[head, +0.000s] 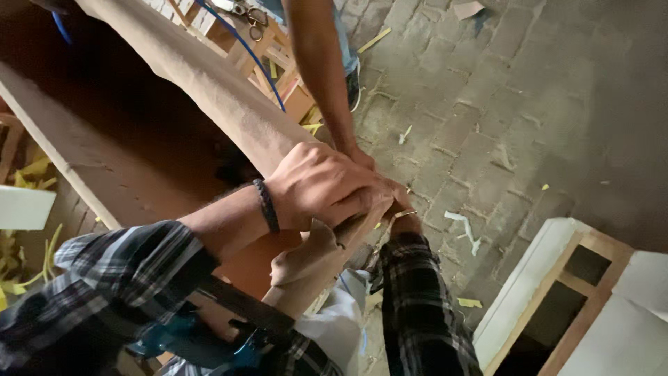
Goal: The person staples tan fabric onto the edge of a long wooden furniture frame using a pneumatic nail gun, pressing and folding the fabric along the rail while a coworker steadies the frame. They then use scissors to trim excess fabric from the stapled edge.
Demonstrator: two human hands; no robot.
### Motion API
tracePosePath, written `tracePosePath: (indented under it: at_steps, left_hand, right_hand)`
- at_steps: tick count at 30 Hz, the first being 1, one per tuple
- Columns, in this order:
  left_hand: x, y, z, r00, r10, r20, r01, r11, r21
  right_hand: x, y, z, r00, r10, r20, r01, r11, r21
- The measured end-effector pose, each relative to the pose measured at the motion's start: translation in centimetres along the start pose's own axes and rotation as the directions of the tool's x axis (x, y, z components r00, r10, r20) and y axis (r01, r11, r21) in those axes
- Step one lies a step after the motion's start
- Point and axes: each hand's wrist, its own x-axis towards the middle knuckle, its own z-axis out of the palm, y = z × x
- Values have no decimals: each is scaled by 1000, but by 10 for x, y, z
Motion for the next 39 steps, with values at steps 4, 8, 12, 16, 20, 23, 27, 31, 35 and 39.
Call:
tracePosePath:
  at_steps: [4,8,12,16,20,23,27,31,35,39]
  left_hand:
    - [2,2,1,999,0,-42,-1,1000,-9]
    - [3,-4,2,1000,-24,-14,24,1000,7]
    - [1,-12,6,990,69,-122,-77,995,-61]
    - [-4,-14,9,986,78,-144,-91,992,-83]
    - [-4,-12,13,992,34,-119,-41,997,-62]
    - [-6,-15,11,998,2,-67,-5,999,-44]
    - [-12,-22,4,994,9,-111,-18,997,-80]
    - [-14,-29,3,997,-7,-79,-2,993,-119]
    - [-12,-32,7,1000,6,-7,-7,991,-134]
    - [0,-28,16,998,62,-25,-64,992,-109]
  right_hand:
    - [11,5,5,999,18,26,-18,1000,6]
    - [18,12,6,999,31,35,-31,999,5]
    - [26,15,10,999,9,43,-9,1000,15]
    - [30,17,10,999,11,35,-12,1000,11]
    - [35,20,7,999,9,36,-9,1000,14]
    - [42,25,11,1000,3,29,-3,1000,17]
    - [56,35,30,1000,-6,29,4,999,39]
    - [69,47,37,1000,-3,16,3,999,33]
    - [77,60,38,1000,0,20,0,999,38]
    - [84,57,32,999,-15,34,13,998,56]
